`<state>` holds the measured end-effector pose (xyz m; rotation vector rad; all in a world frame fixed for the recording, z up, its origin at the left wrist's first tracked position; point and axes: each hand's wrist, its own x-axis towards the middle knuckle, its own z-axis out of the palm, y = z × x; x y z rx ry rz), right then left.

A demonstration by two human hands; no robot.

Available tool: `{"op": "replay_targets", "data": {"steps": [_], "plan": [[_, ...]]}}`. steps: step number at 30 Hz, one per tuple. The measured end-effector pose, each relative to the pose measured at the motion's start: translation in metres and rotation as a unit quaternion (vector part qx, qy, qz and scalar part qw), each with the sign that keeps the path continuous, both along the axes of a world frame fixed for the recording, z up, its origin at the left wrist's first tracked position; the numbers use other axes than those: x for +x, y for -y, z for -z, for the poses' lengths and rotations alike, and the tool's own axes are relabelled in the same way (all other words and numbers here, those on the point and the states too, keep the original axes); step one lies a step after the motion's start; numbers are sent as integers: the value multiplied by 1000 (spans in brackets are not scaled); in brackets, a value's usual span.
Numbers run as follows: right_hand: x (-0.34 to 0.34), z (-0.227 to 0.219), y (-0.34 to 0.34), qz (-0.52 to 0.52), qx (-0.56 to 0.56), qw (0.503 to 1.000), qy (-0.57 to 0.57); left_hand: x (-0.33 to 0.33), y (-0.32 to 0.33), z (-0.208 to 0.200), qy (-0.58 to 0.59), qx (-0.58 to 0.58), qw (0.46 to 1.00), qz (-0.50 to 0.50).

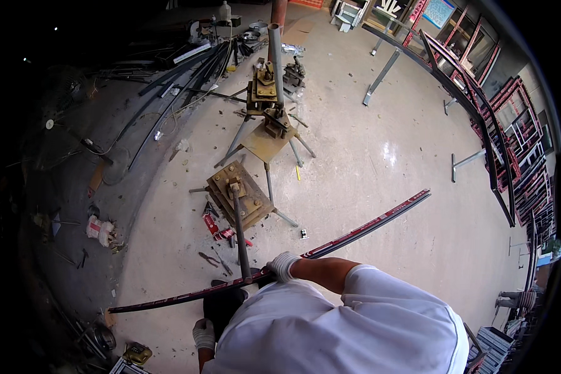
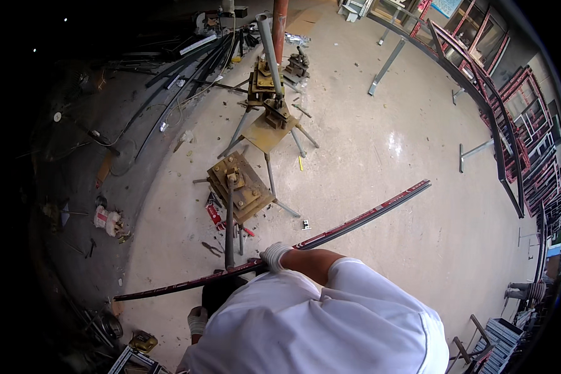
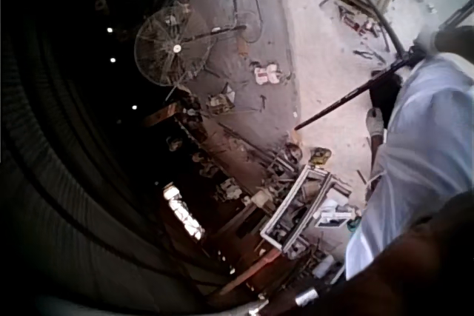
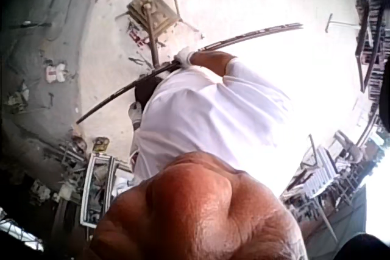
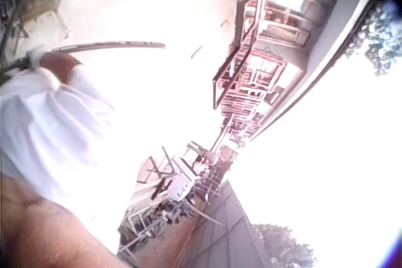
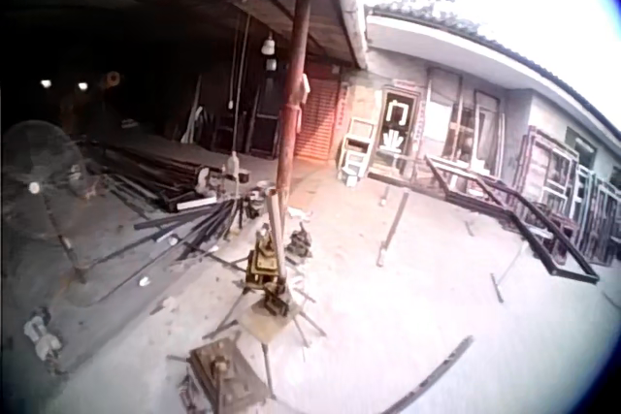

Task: The person measures a long metal profile with a tape measure, marks the cut line with a marker, and uses a chop saw to cut the profile. The cut piece is then set aside.

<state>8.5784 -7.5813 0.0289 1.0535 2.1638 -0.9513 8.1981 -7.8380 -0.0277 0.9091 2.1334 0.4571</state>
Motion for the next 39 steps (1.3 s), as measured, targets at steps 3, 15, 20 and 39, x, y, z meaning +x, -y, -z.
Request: {"op": "replay_targets", "data": {"steps": [3, 15, 20, 39], "plan": [[3, -1, 9, 26, -13, 1000, -9, 6, -35, -16, -13, -71, 993, 94], [-42, 0, 41, 50, 5, 999, 11, -47, -70, -7, -23, -184, 950, 252], [-104, -1, 41, 48, -30, 997, 50, -89, -81, -2, -54, -257, 916, 304], [-294, 79, 25, 76, 1, 996, 56, -207, -59, -18, 266, -190, 849, 416]]}}
